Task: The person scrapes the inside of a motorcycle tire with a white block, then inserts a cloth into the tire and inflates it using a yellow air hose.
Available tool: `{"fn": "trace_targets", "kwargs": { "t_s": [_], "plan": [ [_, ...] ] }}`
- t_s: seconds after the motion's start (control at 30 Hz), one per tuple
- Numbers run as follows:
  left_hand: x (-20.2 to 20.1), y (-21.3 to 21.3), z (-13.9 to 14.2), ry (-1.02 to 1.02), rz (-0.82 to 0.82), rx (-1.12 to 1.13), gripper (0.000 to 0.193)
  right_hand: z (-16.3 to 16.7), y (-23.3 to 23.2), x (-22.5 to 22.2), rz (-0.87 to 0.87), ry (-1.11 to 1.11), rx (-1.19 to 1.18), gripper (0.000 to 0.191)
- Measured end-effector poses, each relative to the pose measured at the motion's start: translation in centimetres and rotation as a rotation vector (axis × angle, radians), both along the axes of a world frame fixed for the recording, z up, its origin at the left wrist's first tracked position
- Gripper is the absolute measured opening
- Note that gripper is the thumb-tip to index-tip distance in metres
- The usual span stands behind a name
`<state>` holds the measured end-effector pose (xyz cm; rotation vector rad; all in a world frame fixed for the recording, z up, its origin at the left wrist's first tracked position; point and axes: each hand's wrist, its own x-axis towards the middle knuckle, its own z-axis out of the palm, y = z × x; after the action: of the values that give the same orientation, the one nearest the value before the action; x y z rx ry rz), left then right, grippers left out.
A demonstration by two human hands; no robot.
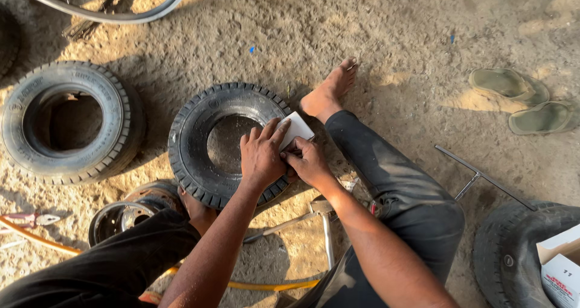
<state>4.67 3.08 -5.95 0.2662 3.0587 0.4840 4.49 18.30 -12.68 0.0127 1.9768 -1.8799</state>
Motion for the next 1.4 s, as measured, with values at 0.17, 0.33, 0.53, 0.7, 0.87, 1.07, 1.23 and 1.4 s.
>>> {"fn": "trace_targets", "kwargs": {
  "t_s": [0.17,0.33,0.53,0.7,0.87,1.07,1.23,1.4],
  "plan": [
    [-0.3,-0.5,0.0,-0.094,0.026,0.042,0.091,1.4,3.3,-1.0,-0.130,-0.031,-0.165,0.008],
    [-0.4,-0.1,0.0,-0.100,0.019,0.045,0.091,3.2,3.8,-1.9,-0.180,0.420,0.290,0.013],
    [0.4,2.2,0.1,0.041,0.048,0.062,0.074,4.6,2.2,0.7,-0.087,0.612,0.799,0.017],
    [1.7,4.8,-0.4,0.152,0.005,0.018,0.072,5.1,3.2,1.8,-0.121,0.477,0.941,0.010],
    [2.1,7.5,0.4,0.127,0.031,0.015,0.073,6.5,4.4,3.1,-0.170,0.437,1.019,0.008],
    [1.8,9.6,2.4,-0.045,0.051,-0.236,0.078,7.7,6.4,3.2,-0.122,0.349,0.865,0.013],
    [2.0,10.0,2.6,0.016,0.054,-0.194,0.081,5.0,6.3,3.2,-0.091,0.342,0.888,0.022],
    [2.1,10.1,2.3,-0.029,0.111,-0.181,0.089,2.5,7.6,2.1,-0.075,0.588,0.776,0.060]
  ]
}}
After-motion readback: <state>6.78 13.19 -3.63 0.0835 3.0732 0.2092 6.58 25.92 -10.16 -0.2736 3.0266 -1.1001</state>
